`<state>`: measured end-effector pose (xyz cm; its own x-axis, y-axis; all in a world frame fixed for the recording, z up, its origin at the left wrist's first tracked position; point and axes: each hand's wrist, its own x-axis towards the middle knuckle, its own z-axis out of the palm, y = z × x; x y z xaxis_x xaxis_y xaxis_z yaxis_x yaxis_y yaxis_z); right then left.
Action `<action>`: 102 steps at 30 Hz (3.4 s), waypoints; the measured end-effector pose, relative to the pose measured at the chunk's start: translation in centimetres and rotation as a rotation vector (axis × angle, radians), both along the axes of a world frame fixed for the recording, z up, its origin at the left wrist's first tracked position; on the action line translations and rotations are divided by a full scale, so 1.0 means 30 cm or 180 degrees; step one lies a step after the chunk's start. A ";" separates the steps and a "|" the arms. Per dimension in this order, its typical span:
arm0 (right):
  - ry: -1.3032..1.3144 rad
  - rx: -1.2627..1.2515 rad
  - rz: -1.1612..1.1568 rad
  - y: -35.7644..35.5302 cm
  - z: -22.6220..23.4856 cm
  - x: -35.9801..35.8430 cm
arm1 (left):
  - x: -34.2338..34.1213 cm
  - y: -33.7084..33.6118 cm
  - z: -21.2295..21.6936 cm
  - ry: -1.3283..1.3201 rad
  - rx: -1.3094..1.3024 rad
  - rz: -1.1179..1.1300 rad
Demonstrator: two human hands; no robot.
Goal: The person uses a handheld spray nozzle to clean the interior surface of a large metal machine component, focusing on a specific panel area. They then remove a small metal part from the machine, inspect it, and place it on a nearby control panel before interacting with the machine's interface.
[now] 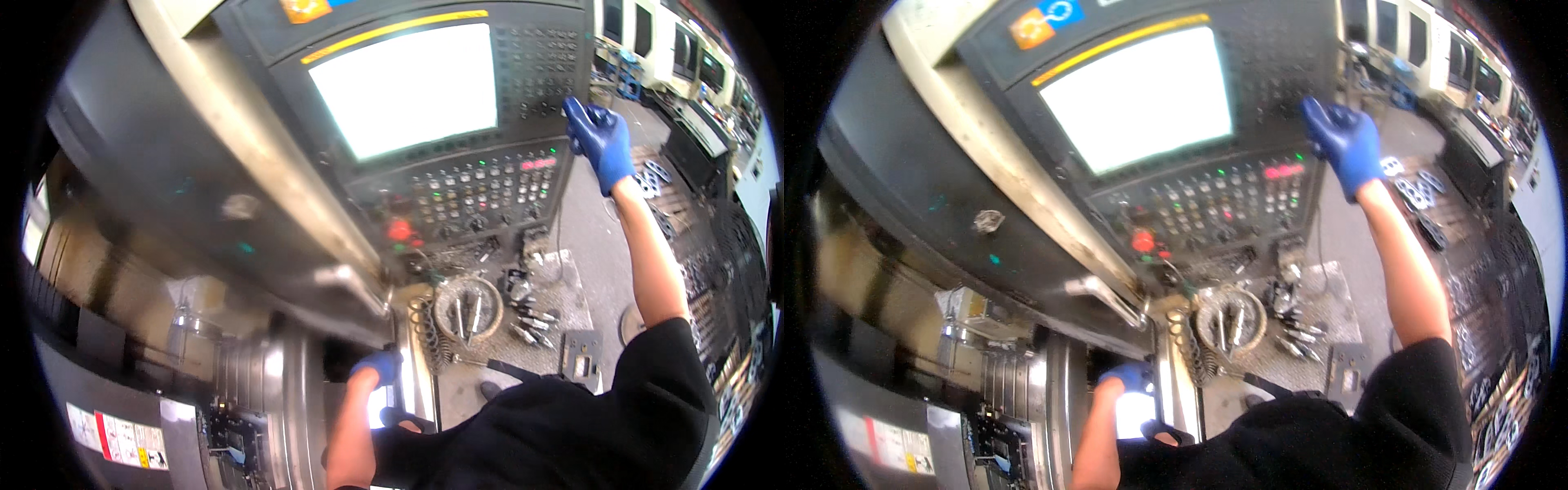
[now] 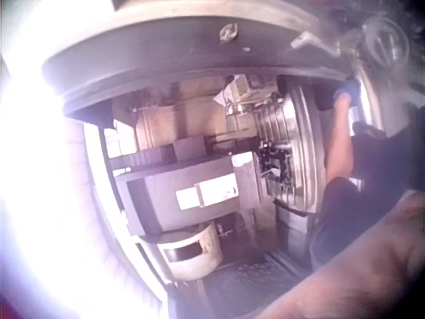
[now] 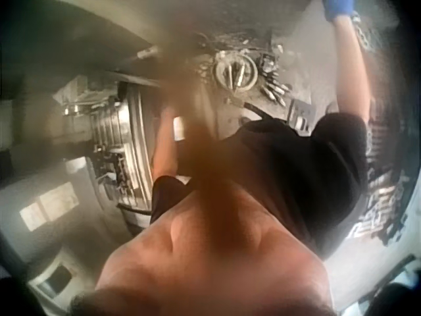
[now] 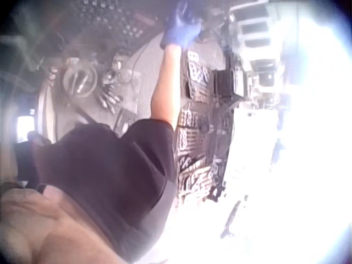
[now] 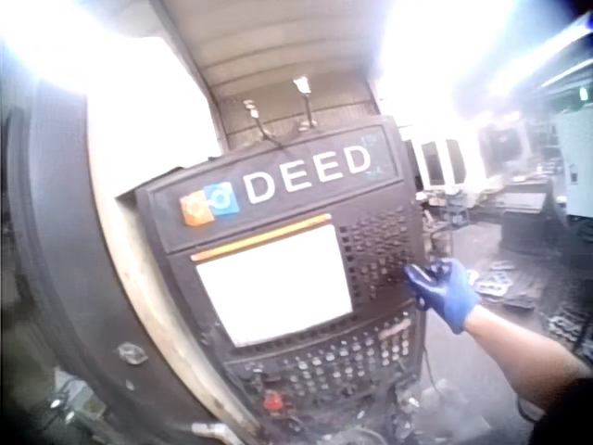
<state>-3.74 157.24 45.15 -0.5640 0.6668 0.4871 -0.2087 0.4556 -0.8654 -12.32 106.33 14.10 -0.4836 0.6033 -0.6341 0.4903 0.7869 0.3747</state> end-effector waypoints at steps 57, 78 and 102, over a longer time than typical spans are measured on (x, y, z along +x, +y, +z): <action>0.0097 0.0322 -0.0193 0.032 0.164 -0.046 | -0.019 -0.019 -0.021 0.0107 -0.0068 -0.0214; 0.0130 -0.0173 -0.0065 0.052 0.128 -0.034 | -0.010 0.003 0.017 0.0060 -0.0136 -0.0269; 0.0365 -0.0072 -0.0264 0.042 0.211 -0.077 | -0.011 0.006 0.022 0.0456 0.0082 -0.0295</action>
<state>-6.05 158.50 51.48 -0.4479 0.7205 0.5294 -0.2691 0.4560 -0.8483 -12.64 106.50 14.78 -0.5095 0.6646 -0.5465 0.6101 0.7269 0.3152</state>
